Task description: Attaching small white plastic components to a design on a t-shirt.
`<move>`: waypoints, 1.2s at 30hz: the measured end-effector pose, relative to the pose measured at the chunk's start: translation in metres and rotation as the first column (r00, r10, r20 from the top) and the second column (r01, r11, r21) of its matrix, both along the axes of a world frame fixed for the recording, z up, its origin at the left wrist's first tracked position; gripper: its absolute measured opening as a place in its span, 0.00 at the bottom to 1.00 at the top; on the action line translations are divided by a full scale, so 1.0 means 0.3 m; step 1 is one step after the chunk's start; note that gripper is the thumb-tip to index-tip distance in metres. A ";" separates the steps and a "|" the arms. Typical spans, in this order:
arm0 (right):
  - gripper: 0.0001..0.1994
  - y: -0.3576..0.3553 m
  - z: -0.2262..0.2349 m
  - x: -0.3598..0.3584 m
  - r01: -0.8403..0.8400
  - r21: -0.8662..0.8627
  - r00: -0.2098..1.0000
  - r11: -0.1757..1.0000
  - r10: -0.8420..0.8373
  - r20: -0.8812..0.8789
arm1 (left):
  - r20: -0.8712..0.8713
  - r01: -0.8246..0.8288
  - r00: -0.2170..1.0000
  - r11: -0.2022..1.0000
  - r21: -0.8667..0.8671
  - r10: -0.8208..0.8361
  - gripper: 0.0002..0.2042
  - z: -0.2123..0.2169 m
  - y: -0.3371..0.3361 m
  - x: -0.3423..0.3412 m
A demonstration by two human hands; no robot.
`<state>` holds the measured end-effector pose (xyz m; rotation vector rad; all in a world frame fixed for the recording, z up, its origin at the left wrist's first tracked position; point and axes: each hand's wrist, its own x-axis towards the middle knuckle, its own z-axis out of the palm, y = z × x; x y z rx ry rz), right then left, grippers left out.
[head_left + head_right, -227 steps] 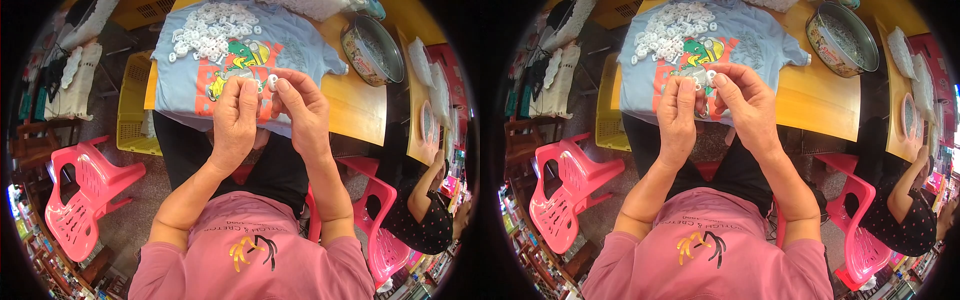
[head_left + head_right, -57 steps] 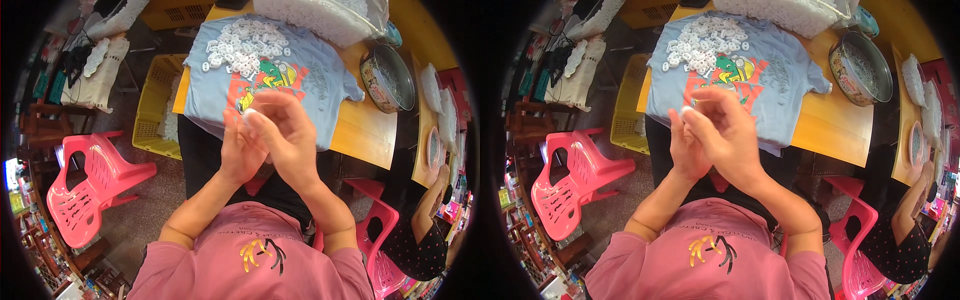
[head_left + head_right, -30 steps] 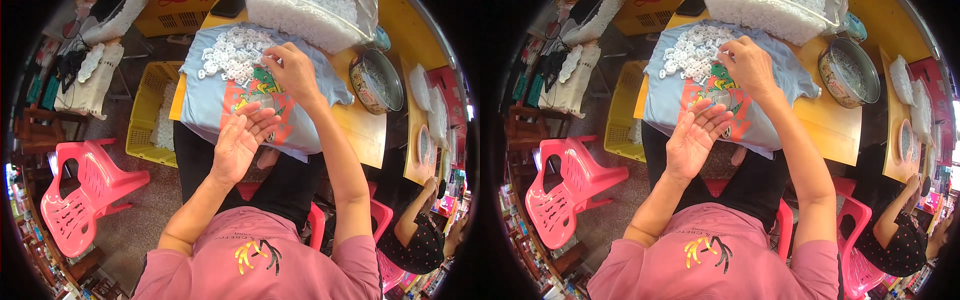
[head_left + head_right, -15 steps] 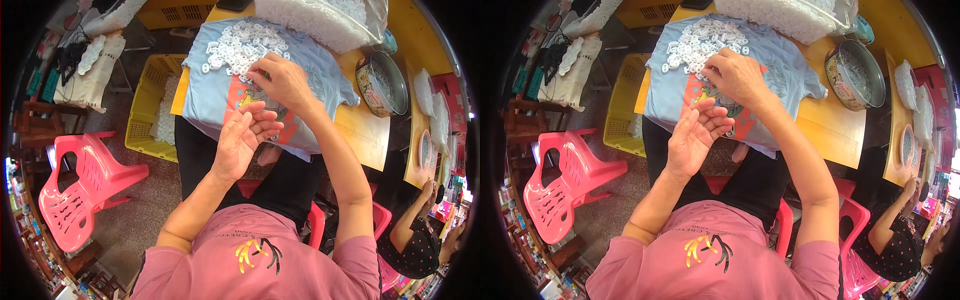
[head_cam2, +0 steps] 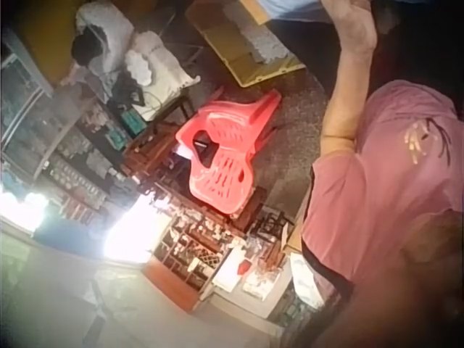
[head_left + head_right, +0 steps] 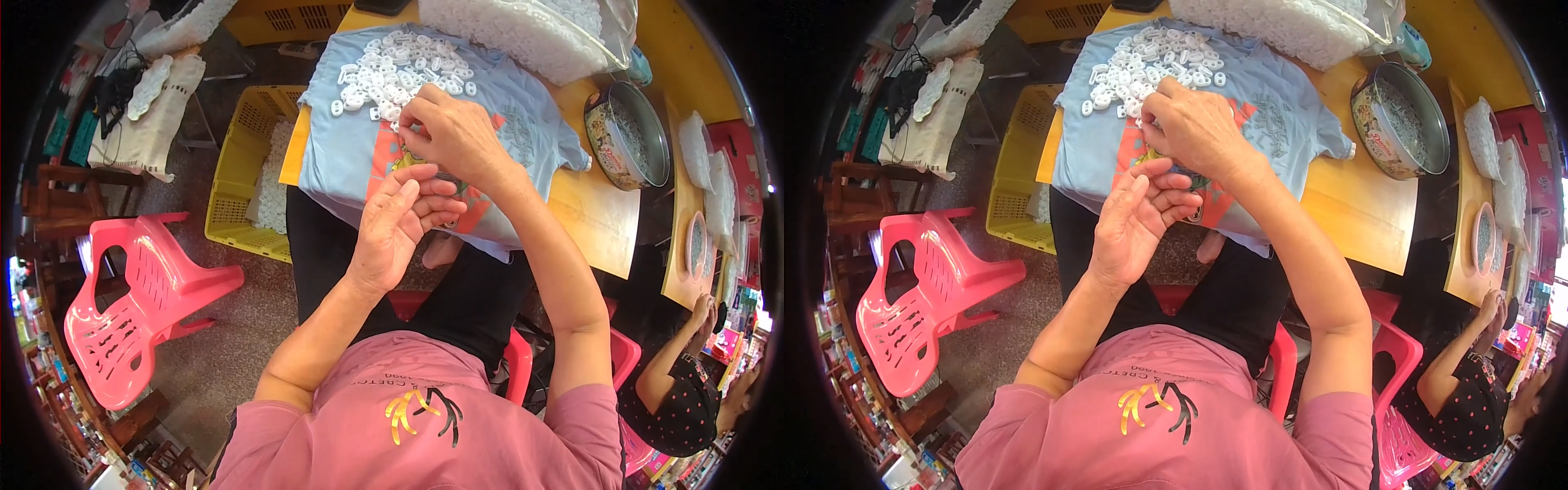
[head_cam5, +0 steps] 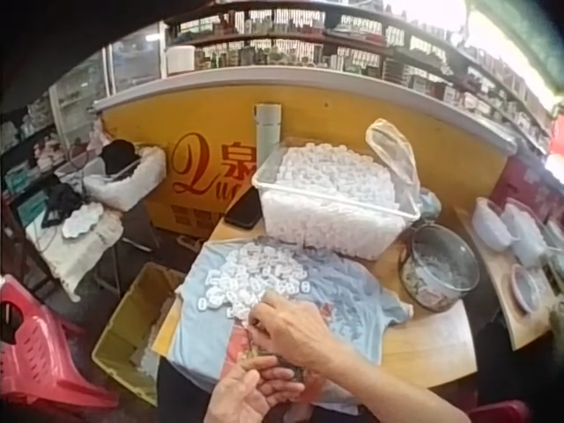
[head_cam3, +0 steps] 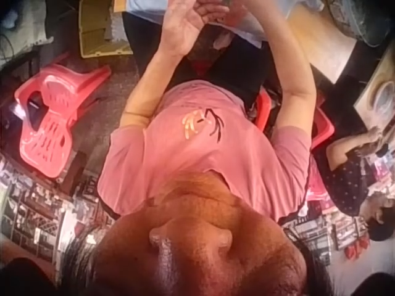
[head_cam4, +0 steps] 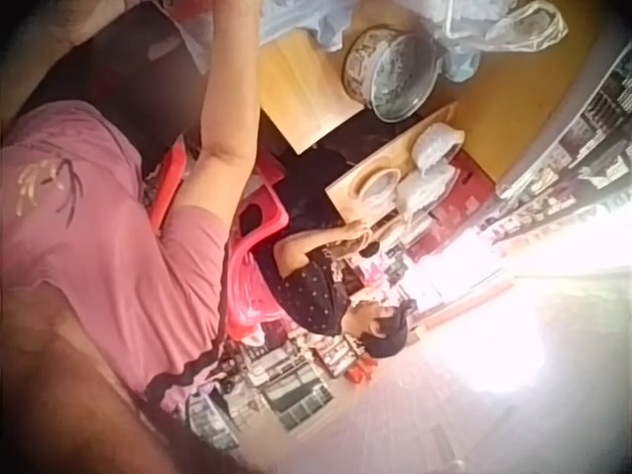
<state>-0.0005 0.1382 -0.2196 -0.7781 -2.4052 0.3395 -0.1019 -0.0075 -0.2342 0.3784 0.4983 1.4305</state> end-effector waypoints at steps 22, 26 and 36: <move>0.08 -0.008 0.032 0.024 -0.120 -0.448 0.983 0.886 0.042 -0.179 | -0.094 -0.018 0.995 0.999 -0.040 0.014 0.14 0.019 0.000 0.001; 0.11 -0.072 0.099 0.100 -0.226 -0.768 0.887 0.600 -0.200 -0.417 | -0.298 -0.063 0.954 0.996 -0.064 0.041 0.12 0.054 0.014 0.009; 0.11 -0.225 0.100 0.229 -0.496 -0.849 0.560 0.182 -0.680 -0.473 | -0.538 -0.145 0.825 0.984 0.101 0.176 0.10 0.082 0.062 0.102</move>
